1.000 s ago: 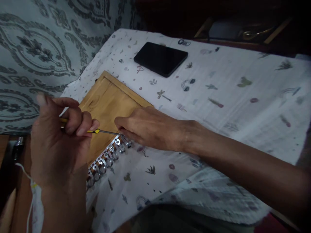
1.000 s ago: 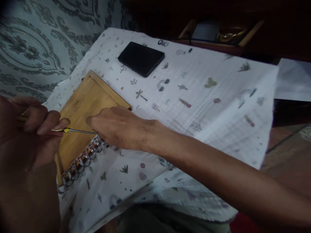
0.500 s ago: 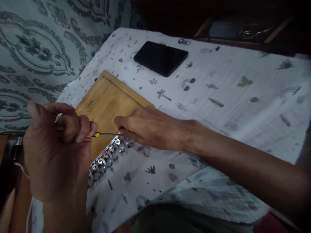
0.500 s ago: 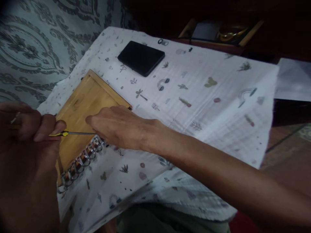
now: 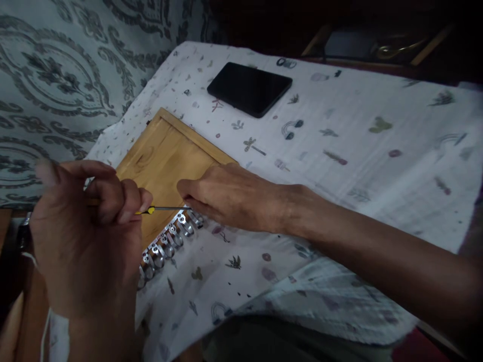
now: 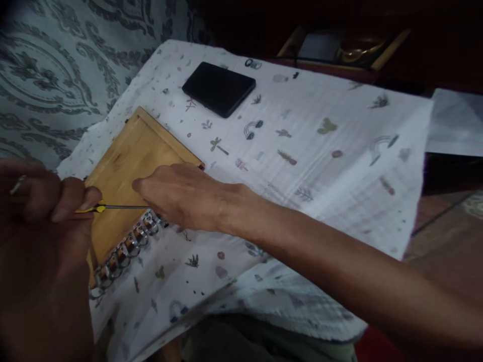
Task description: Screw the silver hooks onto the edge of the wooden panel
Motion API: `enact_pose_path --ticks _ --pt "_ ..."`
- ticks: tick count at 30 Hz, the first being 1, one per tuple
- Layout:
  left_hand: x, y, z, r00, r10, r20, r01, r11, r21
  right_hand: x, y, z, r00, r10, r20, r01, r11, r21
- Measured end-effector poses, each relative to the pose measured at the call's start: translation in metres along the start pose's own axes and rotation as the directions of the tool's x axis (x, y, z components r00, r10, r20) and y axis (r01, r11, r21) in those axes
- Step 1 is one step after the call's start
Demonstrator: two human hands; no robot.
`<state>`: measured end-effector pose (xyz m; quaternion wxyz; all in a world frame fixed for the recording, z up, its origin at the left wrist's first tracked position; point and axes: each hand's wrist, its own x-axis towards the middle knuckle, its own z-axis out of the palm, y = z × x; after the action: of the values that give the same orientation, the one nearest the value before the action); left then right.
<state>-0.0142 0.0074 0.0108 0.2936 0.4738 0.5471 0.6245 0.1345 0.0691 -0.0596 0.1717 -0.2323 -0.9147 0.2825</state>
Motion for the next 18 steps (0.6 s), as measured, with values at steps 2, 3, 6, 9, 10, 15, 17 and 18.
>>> enact_pose_path --ticks 2,3,6,9,10,15,17,18 --pt "0.000 -0.001 0.001 1.000 0.017 0.005 -0.017 1.000 0.000 0.000 0.000 0.000 1.000 0.005 0.001 -0.005 1.000 0.001" --pt "0.000 -0.002 0.001 1.000 0.017 0.000 -0.017 1.000 0.007 0.000 0.000 0.000 1.000 0.012 0.008 -0.012 1.000 -0.001" --pt "-0.002 -0.001 0.003 1.000 -0.005 -0.018 0.006 1.000 0.026 0.000 -0.001 -0.002 0.999 0.025 0.029 -0.025 1.000 -0.004" --pt "-0.007 0.001 0.005 1.000 0.017 -0.019 -0.016 0.999 0.034 0.000 -0.001 -0.002 0.999 0.027 0.033 -0.027 1.000 0.005" --pt "-0.010 0.002 0.006 0.999 0.031 -0.032 -0.029 0.999 0.046 0.000 -0.001 -0.001 0.999 0.028 0.031 -0.028 1.000 0.007" --pt "-0.019 0.001 0.017 0.991 0.093 -0.093 -0.085 0.993 0.084 0.000 0.000 0.000 1.000 0.017 0.008 -0.017 1.000 0.000" --pt "-0.018 0.001 0.021 0.989 0.123 -0.087 -0.120 0.992 0.048 0.000 0.000 0.000 1.000 0.017 0.008 -0.017 1.000 0.001" --pt "-0.017 0.000 0.022 0.991 0.102 -0.089 -0.102 0.995 0.011 0.000 0.000 0.000 1.000 0.021 0.008 -0.021 1.000 0.004"
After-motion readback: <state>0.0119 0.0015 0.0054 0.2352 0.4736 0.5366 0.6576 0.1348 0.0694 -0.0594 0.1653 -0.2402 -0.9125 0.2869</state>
